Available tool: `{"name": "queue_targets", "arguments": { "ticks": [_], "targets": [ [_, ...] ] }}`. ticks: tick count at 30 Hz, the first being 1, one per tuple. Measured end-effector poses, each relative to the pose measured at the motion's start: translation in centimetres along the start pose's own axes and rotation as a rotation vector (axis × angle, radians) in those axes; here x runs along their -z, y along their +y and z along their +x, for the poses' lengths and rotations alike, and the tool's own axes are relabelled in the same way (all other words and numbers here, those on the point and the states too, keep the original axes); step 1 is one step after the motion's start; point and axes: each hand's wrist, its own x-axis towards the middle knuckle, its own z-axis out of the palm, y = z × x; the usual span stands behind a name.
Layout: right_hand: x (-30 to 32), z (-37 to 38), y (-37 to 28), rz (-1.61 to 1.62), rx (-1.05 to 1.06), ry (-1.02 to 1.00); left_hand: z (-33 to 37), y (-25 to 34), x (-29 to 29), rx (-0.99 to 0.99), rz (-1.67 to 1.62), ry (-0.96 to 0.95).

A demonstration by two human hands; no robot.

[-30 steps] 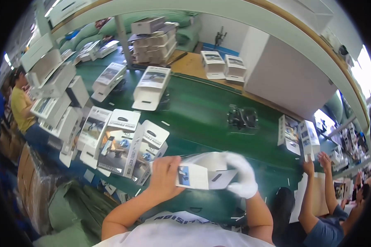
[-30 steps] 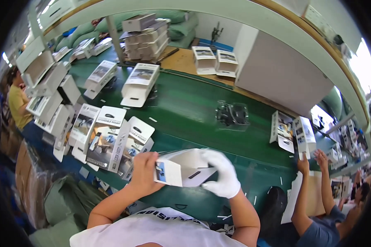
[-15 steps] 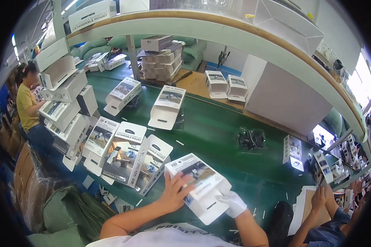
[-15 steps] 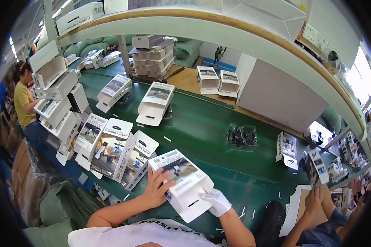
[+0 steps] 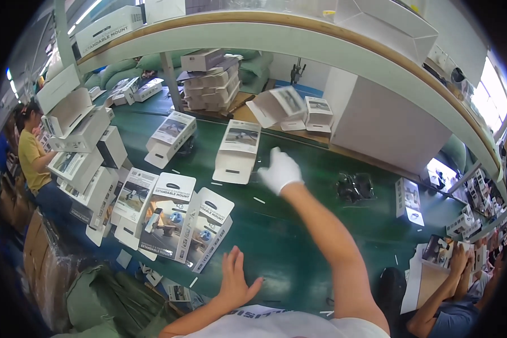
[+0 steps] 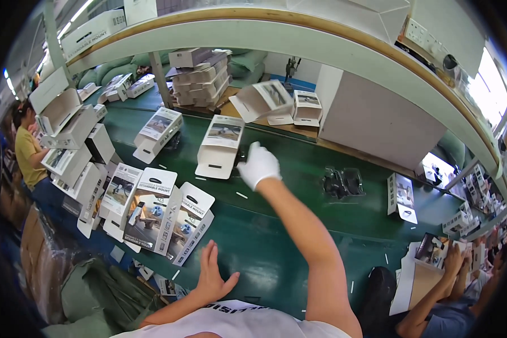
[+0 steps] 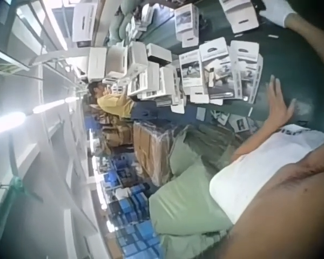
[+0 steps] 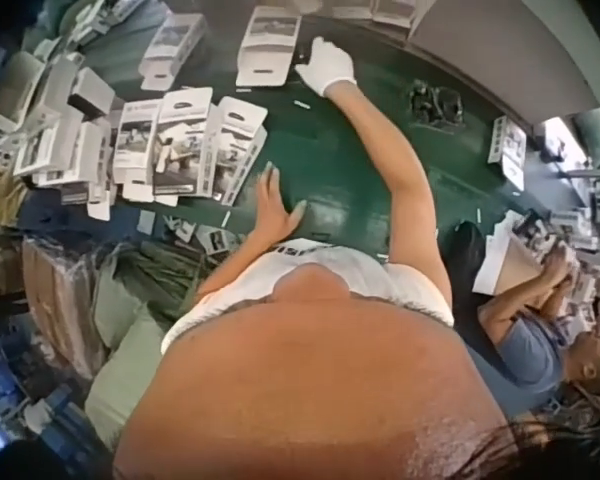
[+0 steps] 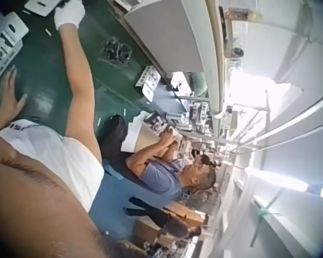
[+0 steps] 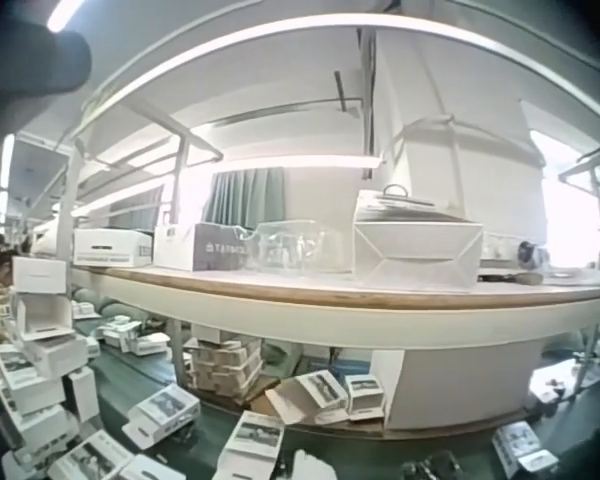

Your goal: Packaging small electronic components into retail boxes on a factory assembly line.

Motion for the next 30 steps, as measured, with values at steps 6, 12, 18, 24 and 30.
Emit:
{"name": "queue_targets", "arguments": {
  "ticks": [6, 12, 18, 24, 30],
  "targets": [
    [-10.4, 2.0, -2.0, -0.124, 0.543, 0.207, -0.5, 0.9, 0.2, 0.04, -0.1, -0.15],
    [-8.8, 2.2, 1.7, -0.147, 0.372, 0.161, -1.8, 0.0, 0.9, 0.169, -0.162, -0.15],
    [-4.7, 7.5, 4.9, 0.349, -0.404, 0.306, -1.1, -2.1, 2.8, 0.241, -0.206, -0.055],
    [-4.9, 12.1, 0.8, -0.229, 0.161, 0.128, -2.2, -3.2, 5.2, 0.349, -0.179, 0.001],
    [-9.9, 15.0, 5.4, -0.728, 0.679, 0.132, -3.5, -3.5, 4.9, 0.374, -0.233, -0.006]
  ]
}}
